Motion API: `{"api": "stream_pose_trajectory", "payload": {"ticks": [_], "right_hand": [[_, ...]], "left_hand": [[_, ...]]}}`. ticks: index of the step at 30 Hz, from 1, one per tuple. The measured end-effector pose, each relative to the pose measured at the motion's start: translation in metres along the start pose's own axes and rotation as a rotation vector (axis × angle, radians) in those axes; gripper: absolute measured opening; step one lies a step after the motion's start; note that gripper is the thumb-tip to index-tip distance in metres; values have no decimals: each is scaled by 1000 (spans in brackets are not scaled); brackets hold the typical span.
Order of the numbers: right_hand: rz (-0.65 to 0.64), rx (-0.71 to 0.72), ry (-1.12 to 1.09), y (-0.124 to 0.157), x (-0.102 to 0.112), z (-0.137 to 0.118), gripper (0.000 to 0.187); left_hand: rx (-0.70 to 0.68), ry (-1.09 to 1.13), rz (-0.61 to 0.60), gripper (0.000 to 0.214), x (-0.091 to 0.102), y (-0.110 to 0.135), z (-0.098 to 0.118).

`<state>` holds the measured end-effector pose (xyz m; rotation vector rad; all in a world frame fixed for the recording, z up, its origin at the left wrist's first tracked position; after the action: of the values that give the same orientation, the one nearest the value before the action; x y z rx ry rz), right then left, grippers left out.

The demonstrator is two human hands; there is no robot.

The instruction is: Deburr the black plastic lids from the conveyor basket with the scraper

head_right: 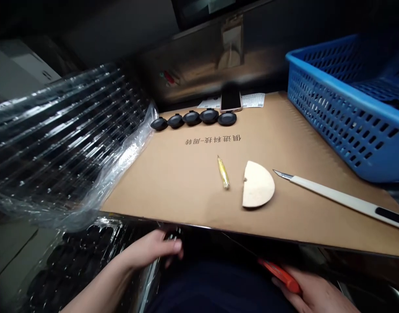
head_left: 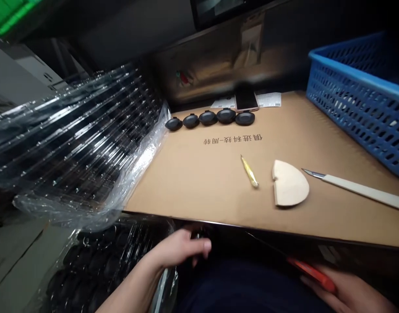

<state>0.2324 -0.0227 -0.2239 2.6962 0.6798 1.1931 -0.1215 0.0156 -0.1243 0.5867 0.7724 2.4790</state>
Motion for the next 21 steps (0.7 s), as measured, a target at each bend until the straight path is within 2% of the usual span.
{"api": "stream_pose_trajectory", "payload": {"ticks": [2,4,7,12,16,21], "right_hand": [[-48,-3,15,2,4,-6,40],[-52,-30,54,5,11,-7,41],[-56,-70,102,13,19,-5,41],[-60,-137,151,17,29,-10,40],[-65,-131,124,15,30,-26,36],[-51,-131,96,12,29,-32,27]], "left_hand": [[13,66,94,35,-4,-46,-30],[0,115,163,32,-11,-85,-53],[-49,165,234,37,-25,-116,-70],[-155,163,289,41,-36,-123,-73],[-210,89,296,42,-35,-125,-68],[-219,-40,320,42,-32,-124,-64]]}}
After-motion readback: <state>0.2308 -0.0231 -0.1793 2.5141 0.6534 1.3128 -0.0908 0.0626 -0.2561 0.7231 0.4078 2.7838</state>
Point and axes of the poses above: each hand's wrist, its own y-axis away from the middle knuckle, its own x-axis out of the back of the hand, z = x × y, the point moved 8 cm from there along -y, towards the middle knuckle, and after that the axes turned 5 degrees about -y, right-handed, at the moved point
